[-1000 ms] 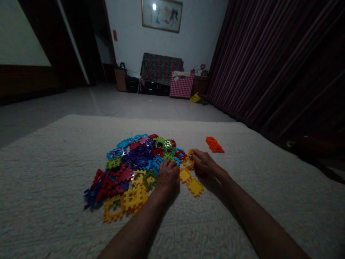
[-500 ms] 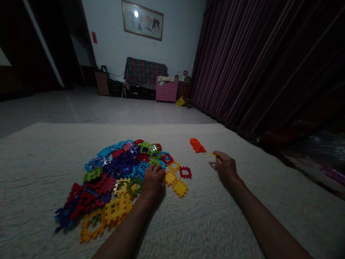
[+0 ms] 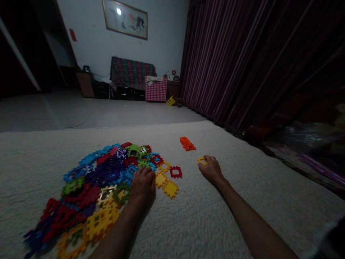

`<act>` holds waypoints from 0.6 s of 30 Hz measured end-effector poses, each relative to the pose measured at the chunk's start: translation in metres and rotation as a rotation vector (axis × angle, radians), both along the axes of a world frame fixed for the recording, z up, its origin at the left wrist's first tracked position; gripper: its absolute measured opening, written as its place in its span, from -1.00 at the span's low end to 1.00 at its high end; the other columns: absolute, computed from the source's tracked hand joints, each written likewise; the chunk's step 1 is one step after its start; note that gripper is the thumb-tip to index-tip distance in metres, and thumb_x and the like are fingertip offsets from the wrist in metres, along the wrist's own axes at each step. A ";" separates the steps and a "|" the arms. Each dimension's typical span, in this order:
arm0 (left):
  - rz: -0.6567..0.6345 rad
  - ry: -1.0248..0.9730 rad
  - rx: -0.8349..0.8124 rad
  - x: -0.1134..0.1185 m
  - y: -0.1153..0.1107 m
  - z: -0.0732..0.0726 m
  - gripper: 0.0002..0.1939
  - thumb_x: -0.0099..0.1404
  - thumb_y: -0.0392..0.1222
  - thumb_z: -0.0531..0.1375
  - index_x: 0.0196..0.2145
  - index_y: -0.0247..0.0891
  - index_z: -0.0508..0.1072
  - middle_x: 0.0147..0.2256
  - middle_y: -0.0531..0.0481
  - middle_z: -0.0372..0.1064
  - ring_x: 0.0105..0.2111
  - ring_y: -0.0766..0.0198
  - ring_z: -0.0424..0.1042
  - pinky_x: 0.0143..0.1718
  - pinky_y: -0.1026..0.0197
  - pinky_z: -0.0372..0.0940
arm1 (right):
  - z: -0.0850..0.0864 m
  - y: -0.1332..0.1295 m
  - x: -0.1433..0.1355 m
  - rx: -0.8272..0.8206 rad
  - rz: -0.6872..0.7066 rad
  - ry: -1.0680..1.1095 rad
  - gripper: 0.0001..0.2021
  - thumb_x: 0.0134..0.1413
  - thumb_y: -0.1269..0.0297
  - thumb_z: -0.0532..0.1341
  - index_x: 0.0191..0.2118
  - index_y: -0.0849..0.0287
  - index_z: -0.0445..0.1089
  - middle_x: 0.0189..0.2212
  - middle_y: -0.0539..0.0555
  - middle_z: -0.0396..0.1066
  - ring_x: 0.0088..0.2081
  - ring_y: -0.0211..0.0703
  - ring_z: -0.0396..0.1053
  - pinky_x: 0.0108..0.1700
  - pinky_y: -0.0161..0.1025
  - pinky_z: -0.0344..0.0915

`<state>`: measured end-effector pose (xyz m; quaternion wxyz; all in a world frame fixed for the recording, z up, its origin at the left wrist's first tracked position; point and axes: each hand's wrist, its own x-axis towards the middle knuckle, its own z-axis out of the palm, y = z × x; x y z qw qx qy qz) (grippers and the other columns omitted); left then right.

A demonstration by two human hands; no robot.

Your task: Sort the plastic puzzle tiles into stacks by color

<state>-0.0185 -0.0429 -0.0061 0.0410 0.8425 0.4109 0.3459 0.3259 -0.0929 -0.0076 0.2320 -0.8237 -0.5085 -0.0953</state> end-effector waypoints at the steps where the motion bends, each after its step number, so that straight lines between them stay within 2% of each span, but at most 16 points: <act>1: -0.003 0.001 0.003 0.000 0.000 0.000 -0.75 0.33 -0.32 0.08 -0.28 -0.17 0.56 -0.12 -0.10 0.52 0.01 0.00 0.37 0.08 -0.11 0.29 | 0.000 0.002 0.000 -0.012 -0.009 -0.013 -0.52 0.09 0.16 0.21 0.09 0.32 0.41 -0.06 0.32 0.43 -0.01 0.11 0.39 0.10 -0.05 0.29; 6: -0.001 0.000 0.009 0.000 0.001 -0.001 -0.76 0.34 -0.32 0.08 -0.28 -0.18 0.56 -0.12 -0.09 0.52 0.01 0.00 0.36 0.10 -0.10 0.29 | 0.008 0.018 0.000 0.001 -0.068 0.034 -0.52 0.11 0.10 0.24 0.10 0.24 0.41 -0.06 0.27 0.45 -0.04 0.04 0.41 0.01 -0.13 0.30; 10: -0.003 0.014 0.007 -0.001 0.001 -0.003 -0.77 0.35 -0.33 0.09 -0.24 -0.20 0.56 -0.10 -0.09 0.52 0.03 -0.01 0.35 0.11 -0.11 0.28 | 0.010 0.033 -0.003 -0.014 -0.075 0.032 -0.58 0.13 0.10 0.24 0.05 0.19 0.44 -0.08 0.24 0.47 -0.07 0.04 0.41 -0.04 -0.12 0.29; 18: 0.001 0.023 0.005 -0.001 0.001 -0.002 -0.77 0.36 -0.32 0.09 -0.27 -0.18 0.56 -0.09 -0.08 0.52 0.02 0.00 0.35 0.09 -0.08 0.29 | 0.003 0.032 -0.006 -0.005 -0.050 -0.019 -0.62 0.17 0.08 0.20 0.02 0.17 0.45 -0.05 0.24 0.45 -0.03 0.09 0.38 -0.02 -0.08 0.27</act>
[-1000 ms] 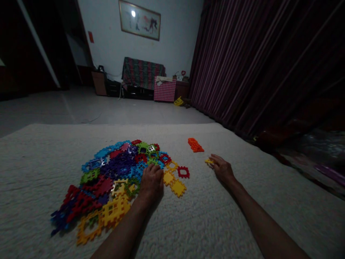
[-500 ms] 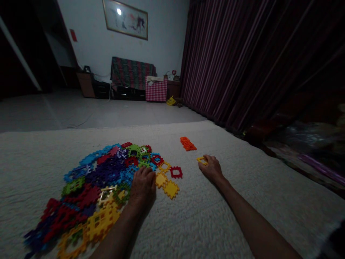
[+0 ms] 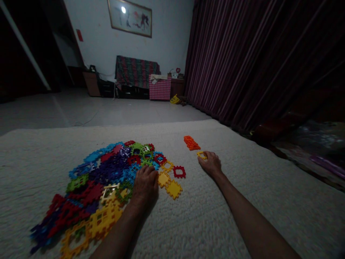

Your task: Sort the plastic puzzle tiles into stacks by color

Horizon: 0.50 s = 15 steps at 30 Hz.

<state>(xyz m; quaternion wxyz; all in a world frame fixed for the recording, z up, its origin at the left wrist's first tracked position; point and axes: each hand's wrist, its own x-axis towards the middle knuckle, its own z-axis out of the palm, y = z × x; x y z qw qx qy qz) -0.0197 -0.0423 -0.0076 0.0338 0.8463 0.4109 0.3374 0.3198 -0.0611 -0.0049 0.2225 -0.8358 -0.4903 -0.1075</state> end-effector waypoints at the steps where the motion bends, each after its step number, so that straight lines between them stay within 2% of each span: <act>1: 0.002 0.000 -0.001 0.000 0.000 0.000 -0.77 0.36 -0.31 0.09 -0.26 -0.18 0.56 -0.09 -0.08 0.52 0.03 0.00 0.35 0.10 -0.08 0.29 | 0.000 0.000 0.000 -0.004 -0.001 0.003 -0.63 0.17 0.10 0.19 0.02 0.17 0.46 -0.04 0.24 0.45 -0.03 0.09 0.38 -0.01 -0.06 0.26; 6: 0.013 0.011 -0.008 0.000 0.000 0.001 -0.77 0.36 -0.31 0.09 -0.26 -0.18 0.55 -0.09 -0.09 0.52 0.03 0.00 0.35 0.11 -0.09 0.29 | 0.003 0.000 0.001 -0.030 -0.019 0.033 -0.66 0.15 0.14 0.19 -0.02 0.19 0.48 -0.02 0.29 0.42 -0.01 0.16 0.36 0.01 0.00 0.28; 9: 0.022 0.021 -0.009 0.000 0.000 0.002 -0.78 0.35 -0.32 0.10 -0.27 -0.19 0.56 -0.08 -0.10 0.51 0.03 -0.01 0.35 0.11 -0.10 0.29 | 0.009 -0.002 -0.008 0.105 0.033 0.030 -0.62 0.11 0.17 0.21 0.01 0.24 0.46 0.02 0.32 0.38 0.00 0.18 0.35 0.04 0.02 0.29; 11: 0.030 0.021 -0.009 0.000 -0.001 0.002 -0.77 0.33 -0.34 0.10 -0.27 -0.19 0.56 -0.07 -0.10 0.51 0.05 -0.02 0.34 0.11 -0.12 0.28 | 0.015 -0.002 -0.023 0.235 0.173 0.025 -0.65 0.12 0.23 0.19 0.01 0.22 0.45 -0.02 0.29 0.40 0.01 0.13 0.35 0.09 0.00 0.28; 13: 0.040 0.015 -0.012 0.001 -0.001 0.001 -0.76 0.31 -0.36 0.10 -0.27 -0.18 0.57 -0.07 -0.10 0.51 0.06 -0.03 0.33 0.12 -0.13 0.28 | 0.020 -0.002 -0.047 0.300 0.381 0.054 -0.73 0.13 0.31 0.15 -0.06 0.16 0.47 -0.09 0.22 0.44 -0.01 0.06 0.37 0.12 -0.04 0.27; 15: 0.047 0.007 -0.015 0.001 -0.002 0.001 -0.76 0.29 -0.38 0.11 -0.27 -0.18 0.57 -0.07 -0.09 0.52 0.07 -0.03 0.33 0.13 -0.14 0.28 | 0.021 0.000 -0.074 0.243 0.582 0.118 -0.79 0.12 0.34 0.16 -0.14 0.12 0.48 -0.16 0.15 0.48 -0.08 -0.01 0.41 0.06 -0.09 0.30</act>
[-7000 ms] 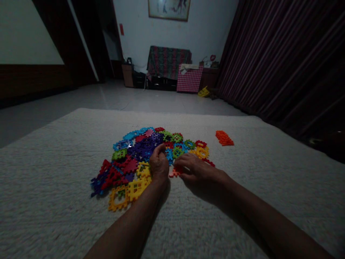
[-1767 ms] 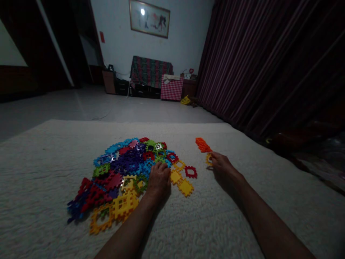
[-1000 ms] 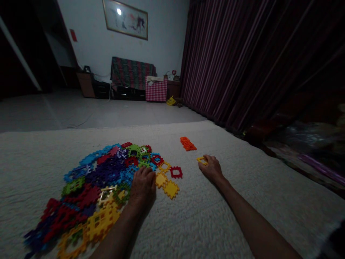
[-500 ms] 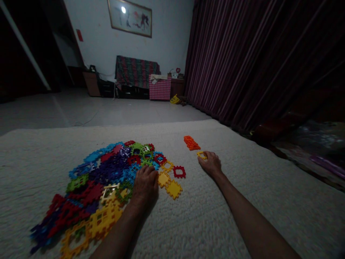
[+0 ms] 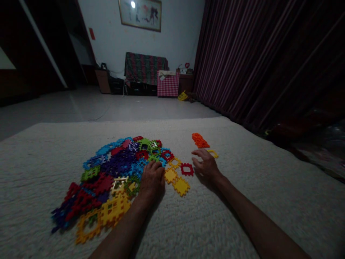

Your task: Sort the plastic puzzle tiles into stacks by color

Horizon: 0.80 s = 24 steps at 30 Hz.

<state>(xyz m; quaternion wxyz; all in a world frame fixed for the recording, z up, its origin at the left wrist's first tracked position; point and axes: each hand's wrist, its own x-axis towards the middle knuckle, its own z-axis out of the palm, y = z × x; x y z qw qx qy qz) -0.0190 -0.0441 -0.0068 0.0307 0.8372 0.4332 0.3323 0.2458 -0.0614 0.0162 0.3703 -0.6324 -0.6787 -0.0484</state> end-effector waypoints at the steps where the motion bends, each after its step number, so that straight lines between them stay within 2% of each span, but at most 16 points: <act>1: -0.001 -0.002 -0.001 0.000 0.000 0.000 -0.75 0.29 -0.38 0.11 -0.28 -0.18 0.57 -0.06 -0.09 0.51 0.08 -0.03 0.32 0.13 -0.14 0.27 | -0.001 0.001 -0.013 -0.050 0.072 -0.005 -0.80 0.11 0.35 0.17 -0.16 0.12 0.48 -0.17 0.14 0.49 -0.10 -0.02 0.41 0.04 -0.10 0.30; 2: -0.003 -0.003 -0.001 0.000 0.000 0.000 -0.75 0.29 -0.39 0.11 -0.28 -0.18 0.57 -0.06 -0.08 0.51 0.08 -0.03 0.32 0.13 -0.14 0.27 | -0.003 0.002 -0.026 -0.092 0.104 -0.016 -0.81 0.10 0.34 0.19 -0.16 0.12 0.48 -0.16 0.14 0.49 -0.10 -0.02 0.41 0.03 -0.09 0.30; 5: -0.005 -0.006 -0.006 0.001 0.000 0.000 -0.75 0.29 -0.39 0.11 -0.29 -0.18 0.57 -0.07 -0.09 0.51 0.09 -0.03 0.32 0.14 -0.14 0.27 | -0.011 0.004 -0.052 -0.181 0.055 -0.089 -0.81 0.11 0.21 0.26 -0.17 0.14 0.47 -0.10 0.19 0.47 -0.08 0.04 0.37 0.01 -0.06 0.26; 8: -0.006 -0.006 -0.016 0.001 0.000 0.000 -0.76 0.28 -0.39 0.11 -0.28 -0.19 0.57 -0.07 -0.10 0.51 0.10 -0.05 0.31 0.13 -0.14 0.28 | -0.017 0.005 -0.060 -0.176 0.001 -0.135 -0.77 0.10 0.13 0.29 -0.17 0.13 0.45 -0.07 0.20 0.45 -0.03 0.07 0.33 0.02 -0.06 0.24; 11: -0.009 -0.004 -0.025 0.002 0.000 0.001 -0.77 0.28 -0.38 0.12 -0.28 -0.20 0.57 -0.07 -0.12 0.51 0.09 -0.05 0.31 0.13 -0.15 0.28 | -0.019 0.008 -0.059 -0.165 -0.017 -0.090 -0.77 0.03 0.15 0.33 -0.20 0.12 0.44 -0.13 0.17 0.46 -0.07 0.03 0.35 -0.01 -0.09 0.26; 17: -0.004 -0.005 -0.040 0.001 0.001 0.002 -0.77 0.24 -0.39 0.13 -0.29 -0.17 0.56 -0.07 -0.11 0.50 0.09 -0.04 0.32 0.14 -0.15 0.27 | -0.011 0.010 -0.056 -0.173 0.041 0.219 -0.84 0.02 0.19 0.25 -0.28 0.13 0.47 -0.29 0.09 0.49 -0.26 -0.11 0.40 -0.12 -0.16 0.33; 22: -0.018 0.003 -0.035 0.001 0.001 0.001 -0.77 0.25 -0.39 0.13 -0.29 -0.19 0.57 -0.07 -0.11 0.51 0.07 -0.04 0.33 0.15 -0.15 0.27 | -0.002 0.014 -0.045 -0.230 0.160 0.582 -0.74 0.04 0.06 0.23 -0.30 0.16 0.49 -0.34 0.08 0.52 -0.35 -0.13 0.45 -0.27 -0.21 0.38; 24: -0.019 0.003 -0.032 0.001 0.001 0.001 -0.77 0.26 -0.39 0.13 -0.28 -0.19 0.57 -0.07 -0.11 0.51 0.07 -0.04 0.33 0.15 -0.15 0.27 | 0.000 0.018 -0.036 -0.148 0.146 0.611 -0.71 0.02 0.03 0.24 -0.29 0.16 0.50 -0.34 0.09 0.53 -0.32 -0.11 0.46 -0.25 -0.20 0.39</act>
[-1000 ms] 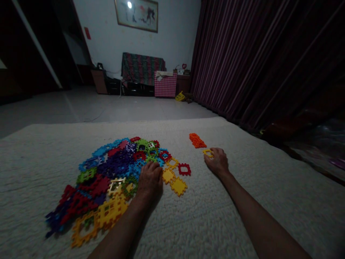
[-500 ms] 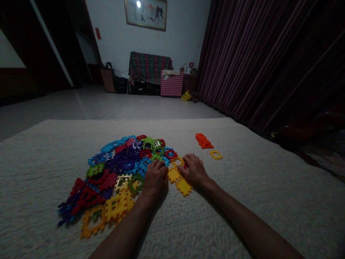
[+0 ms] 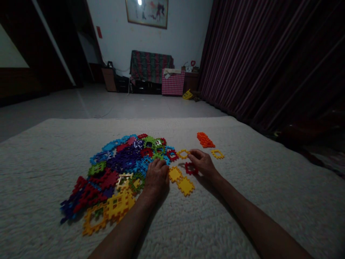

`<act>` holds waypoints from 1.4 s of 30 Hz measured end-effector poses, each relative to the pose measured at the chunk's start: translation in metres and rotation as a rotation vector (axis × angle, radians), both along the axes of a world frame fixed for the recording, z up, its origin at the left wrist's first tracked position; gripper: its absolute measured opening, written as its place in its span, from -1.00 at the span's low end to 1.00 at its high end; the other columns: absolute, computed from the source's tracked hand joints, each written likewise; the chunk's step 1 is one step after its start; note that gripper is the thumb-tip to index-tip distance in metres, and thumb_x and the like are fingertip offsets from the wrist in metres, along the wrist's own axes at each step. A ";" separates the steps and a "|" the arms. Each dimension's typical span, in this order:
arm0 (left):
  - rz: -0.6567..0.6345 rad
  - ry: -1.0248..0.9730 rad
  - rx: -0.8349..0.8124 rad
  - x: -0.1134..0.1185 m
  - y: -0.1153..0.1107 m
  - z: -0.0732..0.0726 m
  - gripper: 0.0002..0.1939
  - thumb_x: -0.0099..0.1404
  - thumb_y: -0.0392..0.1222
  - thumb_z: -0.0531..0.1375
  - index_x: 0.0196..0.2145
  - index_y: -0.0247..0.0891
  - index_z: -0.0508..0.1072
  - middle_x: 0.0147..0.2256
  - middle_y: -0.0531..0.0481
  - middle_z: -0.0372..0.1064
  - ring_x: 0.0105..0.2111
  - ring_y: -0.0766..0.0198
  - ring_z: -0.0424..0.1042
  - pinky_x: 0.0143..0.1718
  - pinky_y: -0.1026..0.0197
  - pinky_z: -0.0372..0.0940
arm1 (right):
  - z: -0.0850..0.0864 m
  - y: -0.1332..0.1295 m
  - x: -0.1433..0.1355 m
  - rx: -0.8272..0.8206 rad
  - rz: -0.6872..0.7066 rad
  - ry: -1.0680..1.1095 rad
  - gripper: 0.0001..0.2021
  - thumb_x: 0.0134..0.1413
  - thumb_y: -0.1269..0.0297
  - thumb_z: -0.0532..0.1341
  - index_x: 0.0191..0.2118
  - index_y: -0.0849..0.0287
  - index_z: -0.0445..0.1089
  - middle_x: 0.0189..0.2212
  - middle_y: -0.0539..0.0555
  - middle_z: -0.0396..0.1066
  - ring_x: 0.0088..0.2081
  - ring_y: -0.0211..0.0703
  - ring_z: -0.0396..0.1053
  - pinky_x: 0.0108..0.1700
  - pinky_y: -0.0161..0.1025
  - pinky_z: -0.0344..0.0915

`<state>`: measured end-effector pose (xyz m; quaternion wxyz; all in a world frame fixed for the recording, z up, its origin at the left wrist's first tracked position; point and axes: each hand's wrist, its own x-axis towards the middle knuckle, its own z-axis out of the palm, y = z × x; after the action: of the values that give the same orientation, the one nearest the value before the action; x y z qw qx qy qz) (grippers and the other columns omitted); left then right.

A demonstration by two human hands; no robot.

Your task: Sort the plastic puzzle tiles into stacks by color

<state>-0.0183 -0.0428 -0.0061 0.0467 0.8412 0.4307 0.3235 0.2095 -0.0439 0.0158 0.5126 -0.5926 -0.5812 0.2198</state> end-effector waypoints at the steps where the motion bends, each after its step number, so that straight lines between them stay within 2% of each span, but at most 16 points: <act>1: 0.002 -0.002 0.003 0.000 0.000 0.000 -0.77 0.26 -0.39 0.13 -0.28 -0.20 0.58 -0.07 -0.11 0.51 0.08 -0.04 0.32 0.15 -0.15 0.28 | -0.001 0.002 0.005 0.060 -0.043 -0.025 -0.73 0.02 0.06 0.24 -0.29 0.16 0.50 -0.33 0.09 0.53 -0.30 -0.10 0.46 -0.22 -0.19 0.39; 4: 0.006 -0.009 0.011 0.000 -0.001 0.000 -0.77 0.26 -0.40 0.13 -0.28 -0.21 0.58 -0.06 -0.11 0.51 0.08 -0.04 0.32 0.15 -0.15 0.28 | -0.005 0.006 0.021 0.215 -0.136 -0.193 -0.82 0.03 0.21 0.20 -0.31 0.15 0.51 -0.32 0.11 0.53 -0.26 -0.09 0.47 -0.15 -0.15 0.39; 7: 0.001 -0.006 0.011 0.000 -0.001 0.001 -0.77 0.24 -0.42 0.14 -0.29 -0.21 0.58 -0.07 -0.10 0.51 0.07 -0.04 0.33 0.15 -0.15 0.29 | -0.011 0.008 0.034 0.245 -0.107 -0.337 -0.83 0.02 0.33 0.16 -0.32 0.14 0.52 -0.33 0.11 0.53 -0.28 -0.10 0.47 -0.18 -0.17 0.39; 14: 0.000 -0.014 0.025 0.000 -0.001 0.000 -0.78 0.25 -0.41 0.15 -0.28 -0.21 0.58 -0.07 -0.11 0.51 0.07 -0.03 0.33 0.14 -0.14 0.29 | -0.017 0.011 0.053 0.195 -0.074 -0.529 -0.76 -0.04 0.51 0.16 -0.30 0.14 0.54 -0.28 0.13 0.56 -0.20 -0.06 0.49 -0.10 -0.15 0.40; 20: 0.002 -0.002 0.022 -0.001 -0.001 -0.001 -0.78 0.27 -0.38 0.14 -0.27 -0.21 0.58 -0.06 -0.10 0.51 0.08 -0.05 0.33 0.15 -0.15 0.28 | -0.011 0.010 0.056 0.066 -0.198 -0.585 -0.65 0.08 0.53 0.08 -0.09 0.21 0.52 -0.14 0.20 0.56 -0.09 -0.04 0.49 0.01 -0.14 0.36; 22: 0.004 0.004 0.020 0.000 0.000 -0.001 -0.78 0.27 -0.38 0.14 -0.26 -0.21 0.58 -0.06 -0.09 0.51 0.09 -0.06 0.33 0.15 -0.15 0.29 | -0.005 0.007 0.050 -0.031 -0.245 -0.612 -0.67 0.11 0.48 0.09 -0.06 0.26 0.50 -0.16 0.22 0.56 -0.10 -0.04 0.48 0.02 -0.15 0.34; 24: 0.004 0.006 0.021 0.000 -0.001 -0.001 -0.78 0.27 -0.38 0.14 -0.26 -0.22 0.58 -0.06 -0.10 0.51 0.09 -0.06 0.33 0.14 -0.15 0.29 | 0.003 0.004 0.041 -0.172 -0.289 -0.635 -0.68 0.16 0.35 0.16 -0.01 0.32 0.48 -0.21 0.23 0.55 -0.14 -0.02 0.48 -0.02 -0.17 0.34; 27: 0.011 0.004 0.024 0.000 -0.001 0.000 -0.79 0.28 -0.37 0.14 -0.26 -0.21 0.58 -0.06 -0.10 0.51 0.08 -0.05 0.32 0.13 -0.14 0.30 | 0.011 0.000 0.024 -0.338 -0.328 -0.686 -0.49 0.16 0.05 0.23 0.10 0.33 0.42 -0.13 0.27 0.51 -0.10 0.03 0.47 -0.06 -0.17 0.32; 29: 0.011 0.007 0.022 0.000 -0.002 0.000 -0.80 0.28 -0.36 0.15 -0.26 -0.20 0.58 -0.06 -0.11 0.51 0.08 -0.05 0.32 0.12 -0.14 0.30 | 0.014 -0.003 0.014 -0.377 -0.332 -0.740 -0.41 0.15 -0.05 0.24 0.14 0.31 0.39 -0.03 0.32 0.46 -0.01 0.07 0.44 -0.02 -0.15 0.29; 33: 0.000 0.016 0.015 0.000 -0.001 0.001 -0.80 0.29 -0.36 0.15 -0.28 -0.21 0.57 -0.07 -0.11 0.51 0.05 -0.05 0.33 0.10 -0.14 0.31 | 0.017 -0.006 0.002 -0.417 -0.315 -0.790 -0.43 0.11 -0.04 0.26 0.13 0.26 0.40 0.01 0.30 0.41 0.01 0.10 0.42 -0.01 -0.15 0.27; 37: 0.003 0.025 0.029 0.000 -0.001 0.000 -0.80 0.32 -0.35 0.13 -0.29 -0.20 0.57 -0.06 -0.10 0.50 0.06 -0.05 0.32 0.11 -0.15 0.30 | 0.020 -0.004 0.011 -0.423 -0.256 -0.787 -0.58 0.16 0.03 0.21 -0.02 0.24 0.48 -0.06 0.27 0.42 -0.07 0.02 0.42 -0.05 -0.19 0.27; 40: 0.004 0.028 0.038 0.000 -0.002 0.000 -0.80 0.33 -0.35 0.13 -0.28 -0.20 0.57 -0.06 -0.10 0.50 0.06 -0.04 0.33 0.12 -0.15 0.30 | 0.021 -0.001 0.026 -0.363 -0.108 -0.751 -0.64 0.13 0.24 0.22 0.03 0.24 0.46 -0.02 0.22 0.42 -0.03 -0.07 0.40 -0.03 -0.27 0.25; 42: 0.008 0.025 0.047 0.001 -0.003 0.000 -0.79 0.33 -0.35 0.13 -0.28 -0.19 0.57 -0.07 -0.10 0.50 0.05 -0.02 0.33 0.13 -0.14 0.29 | 0.021 0.000 0.033 -0.338 -0.010 -0.741 -0.65 0.08 0.29 0.24 0.01 0.23 0.46 -0.04 0.18 0.44 -0.04 -0.09 0.39 -0.05 -0.29 0.25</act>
<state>-0.0178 -0.0457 -0.0058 0.0205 0.8444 0.4268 0.3232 0.2423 -0.0442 0.0368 0.1651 -0.7105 -0.6793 0.0812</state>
